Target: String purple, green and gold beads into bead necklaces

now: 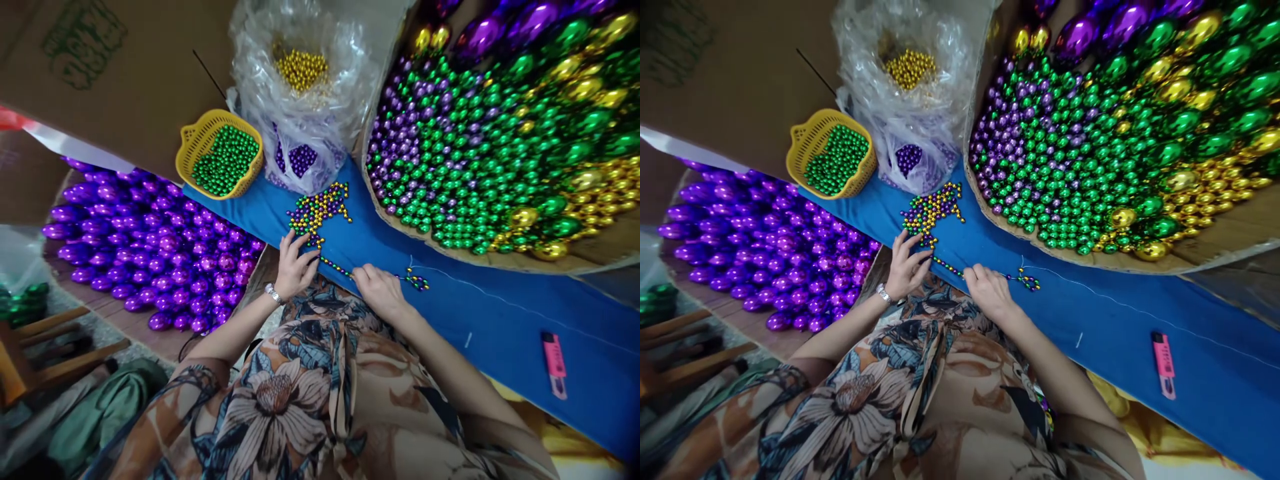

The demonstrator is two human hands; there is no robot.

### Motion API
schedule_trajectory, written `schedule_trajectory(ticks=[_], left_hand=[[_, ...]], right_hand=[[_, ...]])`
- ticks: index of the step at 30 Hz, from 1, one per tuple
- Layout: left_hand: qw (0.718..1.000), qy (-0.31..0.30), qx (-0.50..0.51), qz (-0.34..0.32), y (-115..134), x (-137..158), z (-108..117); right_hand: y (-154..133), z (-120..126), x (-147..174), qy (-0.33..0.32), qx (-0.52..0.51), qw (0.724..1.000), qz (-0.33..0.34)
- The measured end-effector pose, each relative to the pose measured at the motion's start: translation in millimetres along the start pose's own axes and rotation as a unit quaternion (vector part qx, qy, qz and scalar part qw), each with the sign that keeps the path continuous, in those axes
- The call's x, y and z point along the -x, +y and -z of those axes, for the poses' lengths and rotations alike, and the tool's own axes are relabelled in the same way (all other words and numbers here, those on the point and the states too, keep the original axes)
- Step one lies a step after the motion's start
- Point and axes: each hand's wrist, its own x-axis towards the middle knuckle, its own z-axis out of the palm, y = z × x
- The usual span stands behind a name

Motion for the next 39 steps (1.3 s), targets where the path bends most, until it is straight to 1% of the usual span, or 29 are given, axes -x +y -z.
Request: schedule_trajectory(ticks=[4,7,10,13,16,19,23,25,27,29,31,33,35,37,39], left_hand=[[1.0,-0.004,-0.006,-0.005,0,-1,1],[1.0,0.001,-0.006,-0.021,-1,0,0],[1.0,-0.021,-0.009,-0.011,0,1,0],[0.999,-0.045,-0.003,0.006,1,0,3],[0.999,-0.051,0.018,0.001,2,-5,8],[0.997,-0.059,0.052,-0.021,5,-14,18],[0.987,-0.078,0.127,-0.063,14,-30,32],[0.981,-0.08,0.174,-0.043,21,-37,36],[0.969,-0.081,0.232,0.007,27,-42,37],[0.952,-0.081,0.288,0.065,33,-46,36],[0.938,-0.072,0.321,0.106,37,-49,34],[0.937,-0.058,0.325,0.114,40,-53,32],[0.942,-0.051,0.318,0.093,41,-56,32],[0.943,-0.063,0.317,0.079,41,-59,32],[0.939,-0.095,0.32,0.087,40,-60,34]], right_hand=[[1,-9,8,0.071,0.018,0.997,0.001],[-2,-12,11,0.106,0.032,0.994,0.018],[-6,-14,11,0.115,0.029,0.993,0.014],[-4,-18,11,0.097,0.011,0.995,-0.006],[0,-23,12,0.092,-0.022,0.995,-0.024],[3,-27,14,0.122,-0.061,0.99,-0.039],[8,-25,17,0.187,-0.105,0.976,-0.042],[10,-23,18,0.221,-0.123,0.967,-0.041],[12,-20,20,0.25,-0.136,0.958,-0.042],[13,-17,21,0.272,-0.142,0.951,-0.043],[15,-14,23,0.286,-0.142,0.947,-0.042],[19,-11,26,0.299,-0.131,0.944,-0.037],[24,-7,30,0.312,-0.111,0.943,-0.03],[30,-3,32,0.323,-0.087,0.942,-0.022],[33,0,33,0.328,-0.067,0.942,-0.015]])
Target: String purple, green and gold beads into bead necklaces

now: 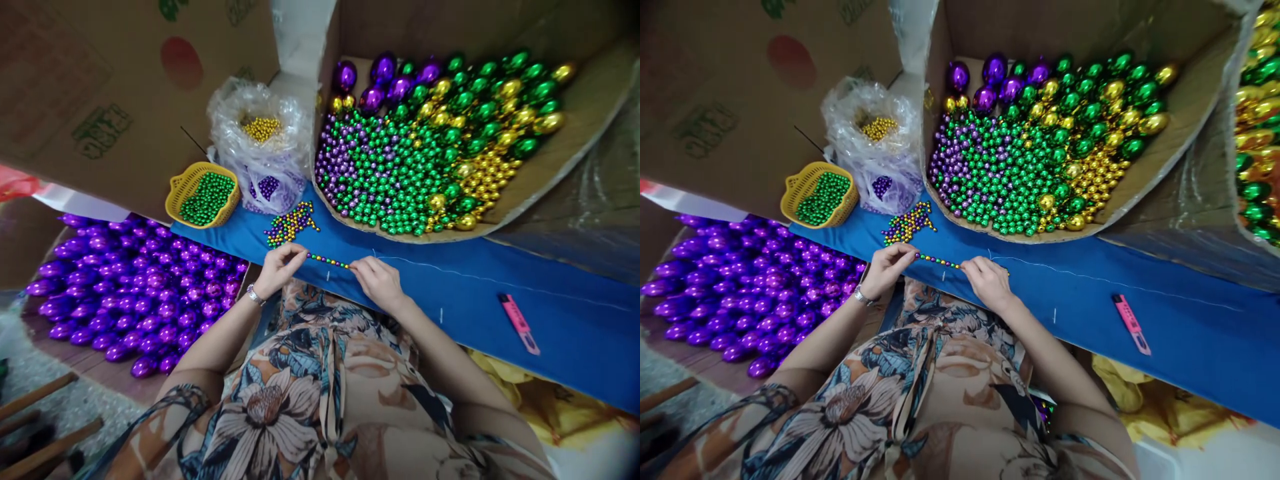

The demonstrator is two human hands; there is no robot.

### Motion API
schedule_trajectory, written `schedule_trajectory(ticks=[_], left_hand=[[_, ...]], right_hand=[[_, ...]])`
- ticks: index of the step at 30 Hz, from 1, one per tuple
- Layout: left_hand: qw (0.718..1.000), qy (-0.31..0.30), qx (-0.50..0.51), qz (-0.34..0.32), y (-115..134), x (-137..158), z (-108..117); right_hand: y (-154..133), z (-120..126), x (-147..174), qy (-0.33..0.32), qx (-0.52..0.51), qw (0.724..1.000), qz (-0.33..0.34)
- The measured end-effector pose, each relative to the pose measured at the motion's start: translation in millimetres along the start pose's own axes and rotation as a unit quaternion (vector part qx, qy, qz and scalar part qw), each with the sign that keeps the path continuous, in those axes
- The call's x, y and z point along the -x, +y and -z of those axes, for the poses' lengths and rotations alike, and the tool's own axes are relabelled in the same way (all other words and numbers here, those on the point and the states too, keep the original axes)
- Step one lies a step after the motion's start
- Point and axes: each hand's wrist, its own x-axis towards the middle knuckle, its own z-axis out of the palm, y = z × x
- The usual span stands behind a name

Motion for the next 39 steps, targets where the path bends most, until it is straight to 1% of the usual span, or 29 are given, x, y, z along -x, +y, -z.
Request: schedule_trajectory(ticks=[2,4,6,9,11,13,15,17,19,21,23,25,26,27,28,29,30,33,35,37,39], left_hand=[[0.999,-0.023,-0.014,0.022,-1,1,4],[0.998,-0.031,-0.049,0.018,-4,3,11],[0.996,-0.038,-0.086,0.007,-10,6,19],[0.992,-0.063,-0.103,0.028,-18,10,25],[0.993,-0.061,-0.088,0.048,-17,14,20],[0.995,-0.053,-0.068,0.052,-10,17,7],[0.996,-0.059,-0.045,0.039,-2,17,-7],[0.997,-0.066,-0.023,0.027,3,15,-17],[0.998,-0.048,0.0,0.03,2,12,-16],[0.998,-0.006,0.029,0.05,-6,10,-5],[0.995,0.033,0.058,0.076,-18,10,9],[0.991,0.056,0.075,0.095,-28,11,20],[0.99,0.061,0.076,0.099,-31,12,22],[0.99,0.06,0.073,0.1,-34,12,22],[0.991,0.057,0.066,0.099,-35,13,21],[0.993,0.051,0.056,0.095,-35,13,17],[0.994,0.042,0.046,0.091,-35,13,13],[0.996,0.014,0.031,0.085,-32,12,-1],[0.995,0.003,0.035,0.09,-31,13,-7],[0.995,0.005,0.036,0.098,-31,14,-10],[0.994,0.014,0.03,0.103,-34,16,-10]], right_hand=[[-2,-1,1,-0.007,0.016,1.0,0.009],[-7,-5,4,-0.03,0.026,0.999,0.012],[-14,-12,9,-0.057,0.025,0.998,0.005],[-26,-18,14,-0.071,0.022,0.997,-0.019],[-35,-18,9,-0.063,0.024,0.997,-0.038],[-44,-15,-4,-0.062,0.022,0.997,-0.041],[-52,-11,-21,-0.078,0.015,0.997,-0.025],[-52,-6,-32,-0.101,0.01,0.995,-0.005],[-37,3,-29,-0.114,0.008,0.993,0.008],[-5,16,-10,-0.119,0.012,0.993,0.014],[39,32,20,-0.12,0.059,0.991,-0.029],[82,49,51,-0.119,0.134,0.979,-0.099],[98,57,62,-0.115,0.176,0.969,-0.131],[109,63,70,-0.112,0.209,0.96,-0.147],[112,66,73,-0.112,0.218,0.959,-0.141],[110,66,71,-0.103,0.213,0.963,-0.132],[101,63,64,-0.092,0.194,0.97,-0.114],[53,41,25,-0.067,0.098,0.992,-0.038],[22,23,-4,-0.085,0.027,0.996,0.015],[8,10,-25,-0.094,-0.02,0.995,0.021],[12,4,-35,-0.086,-0.052,0.995,-0.021]])
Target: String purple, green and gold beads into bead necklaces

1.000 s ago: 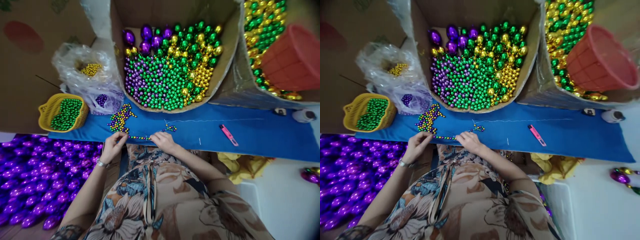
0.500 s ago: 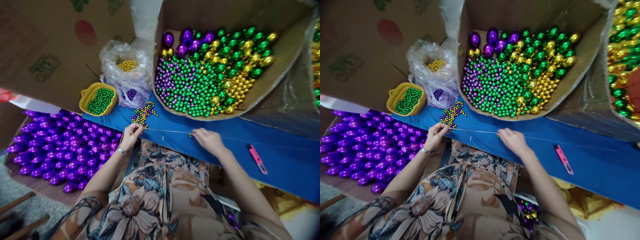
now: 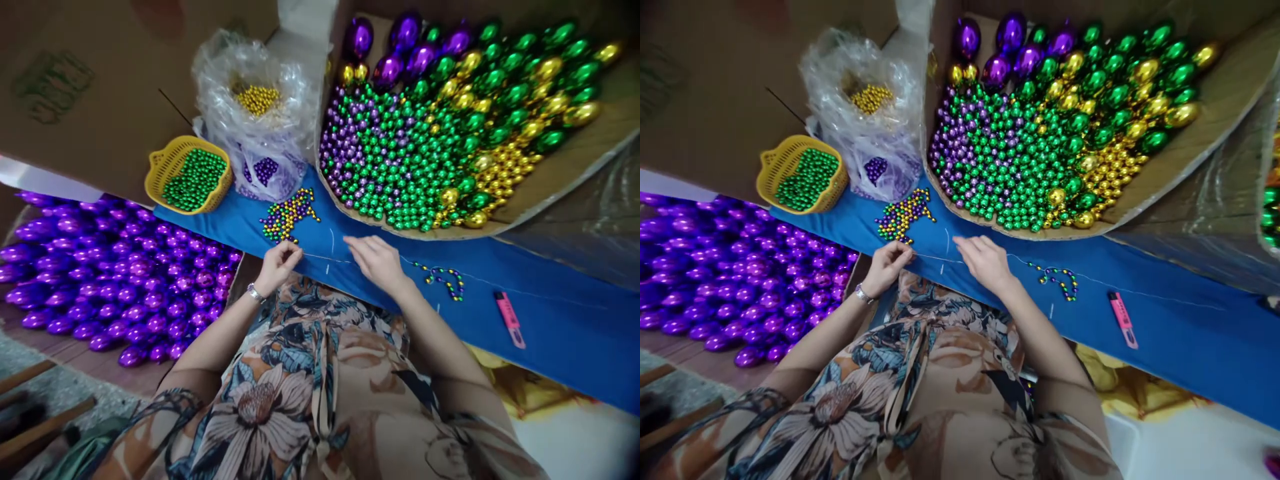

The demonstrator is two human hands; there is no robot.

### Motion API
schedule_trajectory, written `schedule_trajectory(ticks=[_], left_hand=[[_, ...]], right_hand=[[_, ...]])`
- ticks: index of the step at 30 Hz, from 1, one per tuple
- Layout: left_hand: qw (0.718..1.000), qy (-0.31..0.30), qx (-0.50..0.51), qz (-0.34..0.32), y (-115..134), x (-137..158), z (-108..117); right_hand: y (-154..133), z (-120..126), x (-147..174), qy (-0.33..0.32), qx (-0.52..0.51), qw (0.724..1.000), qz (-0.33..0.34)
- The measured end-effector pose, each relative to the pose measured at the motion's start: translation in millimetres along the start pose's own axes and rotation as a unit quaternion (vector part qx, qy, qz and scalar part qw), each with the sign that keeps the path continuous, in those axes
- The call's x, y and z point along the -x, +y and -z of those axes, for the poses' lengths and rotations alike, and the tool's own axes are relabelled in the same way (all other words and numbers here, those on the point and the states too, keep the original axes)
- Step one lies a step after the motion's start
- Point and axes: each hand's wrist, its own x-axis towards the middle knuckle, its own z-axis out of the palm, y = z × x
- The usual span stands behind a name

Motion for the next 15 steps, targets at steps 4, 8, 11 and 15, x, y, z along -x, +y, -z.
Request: schedule_trajectory(ticks=[4,8,11,15], left_hand=[[1.0,0.001,-0.011,0.002,-6,2,2],[1.0,-0.009,-0.014,-0.006,-5,3,1],[0.999,-0.011,-0.022,-0.033,-1,5,-2],[0.993,-0.011,-0.059,-0.101,1,7,0]], right_hand=[[26,6,2,-0.034,-0.075,0.994,-0.074],[22,1,4,-0.146,-0.154,0.974,-0.081],[7,-15,-3,-0.195,-0.268,0.937,-0.113],[2,-30,-1,-0.12,-0.377,0.905,-0.154]])
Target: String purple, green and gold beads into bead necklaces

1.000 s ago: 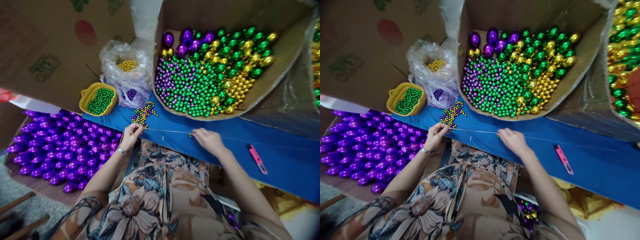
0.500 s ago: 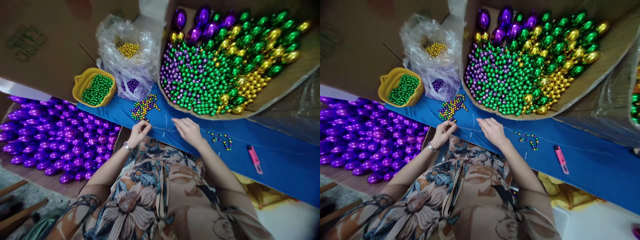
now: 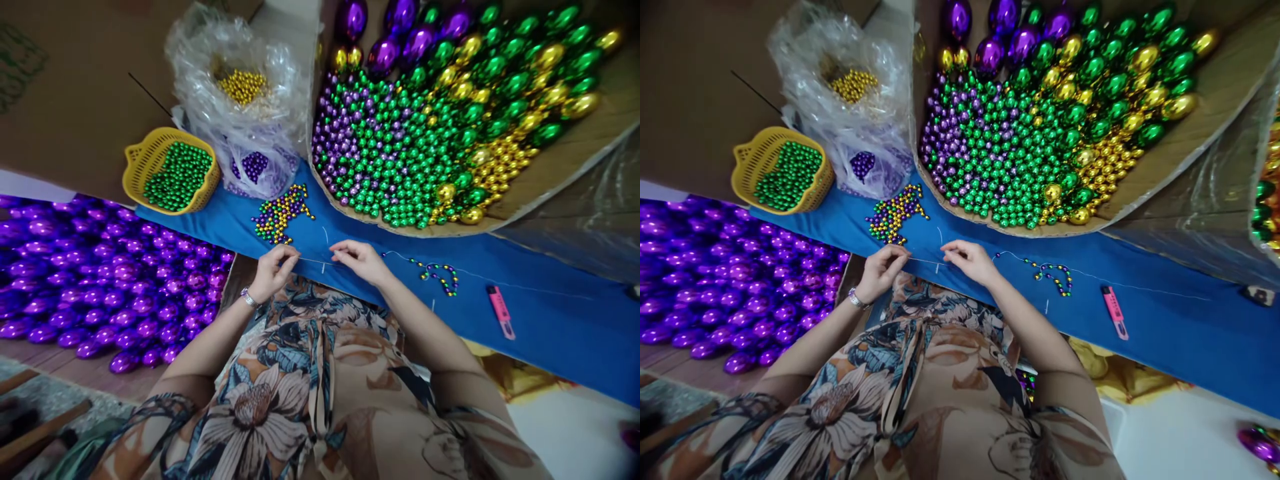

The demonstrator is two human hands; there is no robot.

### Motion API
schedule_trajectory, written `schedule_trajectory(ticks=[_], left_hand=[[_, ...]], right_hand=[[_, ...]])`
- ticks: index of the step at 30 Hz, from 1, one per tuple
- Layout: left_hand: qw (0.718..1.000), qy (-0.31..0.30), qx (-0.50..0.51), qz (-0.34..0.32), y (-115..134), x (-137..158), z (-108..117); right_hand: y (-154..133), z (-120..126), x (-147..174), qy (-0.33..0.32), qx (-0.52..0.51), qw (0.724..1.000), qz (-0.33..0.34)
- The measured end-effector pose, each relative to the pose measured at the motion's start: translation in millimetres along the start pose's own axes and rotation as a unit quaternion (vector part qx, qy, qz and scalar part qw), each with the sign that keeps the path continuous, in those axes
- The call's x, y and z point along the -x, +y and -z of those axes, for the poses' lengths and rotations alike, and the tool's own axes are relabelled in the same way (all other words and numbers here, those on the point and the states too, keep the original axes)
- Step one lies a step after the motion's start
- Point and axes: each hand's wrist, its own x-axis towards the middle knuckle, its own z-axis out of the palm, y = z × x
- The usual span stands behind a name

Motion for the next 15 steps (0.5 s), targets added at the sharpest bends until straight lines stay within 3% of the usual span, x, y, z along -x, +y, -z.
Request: schedule_trajectory(ticks=[2,4,7,11,13,15], left_hand=[[1.0,0.009,-0.02,-0.013,-2,1,3],[0.999,0.023,-0.037,-0.01,-5,1,6],[0.998,0.034,-0.052,0.002,-9,0,7],[0.998,0.029,-0.053,-0.006,-7,-2,-1],[0.999,0.024,-0.043,-0.015,-4,-2,-6],[0.999,0.022,-0.029,-0.021,1,-1,-9]], right_hand=[[9,9,10,0.075,0.065,0.995,0.008],[23,31,29,0.141,0.214,0.966,0.026],[50,80,66,0.195,0.428,0.883,-0.005],[75,135,102,0.243,0.554,0.786,-0.127],[69,140,105,0.259,0.575,0.761,-0.152],[48,124,97,0.267,0.568,0.77,-0.118]])
